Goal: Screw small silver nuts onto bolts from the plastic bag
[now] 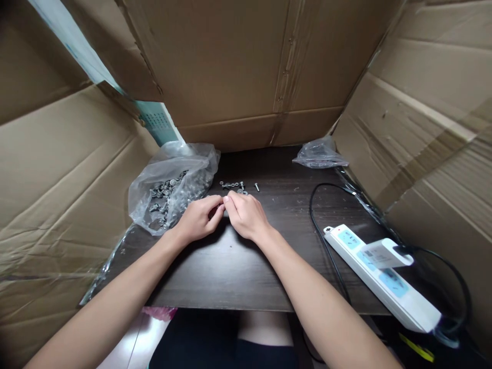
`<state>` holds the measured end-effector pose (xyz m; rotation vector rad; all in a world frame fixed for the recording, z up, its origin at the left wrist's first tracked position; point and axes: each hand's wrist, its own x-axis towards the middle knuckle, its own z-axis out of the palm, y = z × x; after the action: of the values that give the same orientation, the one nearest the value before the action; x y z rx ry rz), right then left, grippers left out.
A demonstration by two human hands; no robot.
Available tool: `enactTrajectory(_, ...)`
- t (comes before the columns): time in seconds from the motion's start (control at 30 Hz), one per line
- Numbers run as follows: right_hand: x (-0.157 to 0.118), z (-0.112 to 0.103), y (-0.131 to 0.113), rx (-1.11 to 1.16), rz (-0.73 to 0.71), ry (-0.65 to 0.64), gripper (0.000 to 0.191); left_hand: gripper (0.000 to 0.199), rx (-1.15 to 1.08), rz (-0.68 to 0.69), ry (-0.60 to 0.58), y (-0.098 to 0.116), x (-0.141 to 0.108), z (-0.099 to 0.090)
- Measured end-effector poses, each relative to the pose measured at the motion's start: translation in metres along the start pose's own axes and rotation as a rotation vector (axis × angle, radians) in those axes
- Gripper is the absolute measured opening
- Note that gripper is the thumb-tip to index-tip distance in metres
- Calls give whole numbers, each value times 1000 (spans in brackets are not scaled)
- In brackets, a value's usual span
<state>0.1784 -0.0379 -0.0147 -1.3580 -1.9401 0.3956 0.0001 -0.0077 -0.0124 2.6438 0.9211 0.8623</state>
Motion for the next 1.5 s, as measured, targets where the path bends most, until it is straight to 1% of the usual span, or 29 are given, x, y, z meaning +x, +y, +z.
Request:
enactTrajectory(0.1, 0, -1, -1, 47, -14, -8, 25, 22, -3, -9, -9, -1, 0, 0)
enactTrajectory(0.37, 0, 1, 1, 63, 24, -22, 35, 22, -31, 3, -17, -1, -1, 1)
enactTrajectory(0.47, -2, -1, 0, 104, 36, -9, 31, 21, -34, -7, -23, 0, -2, 2)
enactTrajectory(0.57, -2, 0, 1, 127, 19, 2, 29, 20, -41, -21, -31, 1, -2, 3)
enactTrajectory(0.7, 0, 3, 1, 145, 15, 42, 35, 19, -52, -40, -28, 2, -2, 3)
enactTrajectory(0.77, 1, 4, 1, 146, 27, 46, 37, 18, -66, -34, -47, 2, -2, 2)
enactTrajectory(0.93, -1, 1, 2, 106, 97, -16, 44, 18, -75, -30, -101, 2, -1, 1)
enactTrajectory(1.13, -3, -2, 0, 7, 54, -16, 36, 23, -61, -72, -89, 3, -1, 0)
enactTrajectory(1.37, -1, 0, 1, 9, 101, -28, 46, 17, -65, -25, -77, 1, -1, 2)
enactTrajectory(1.5, -2, -3, -3, -58, 91, -18, 37, 17, -29, -58, -87, 1, -1, 2)
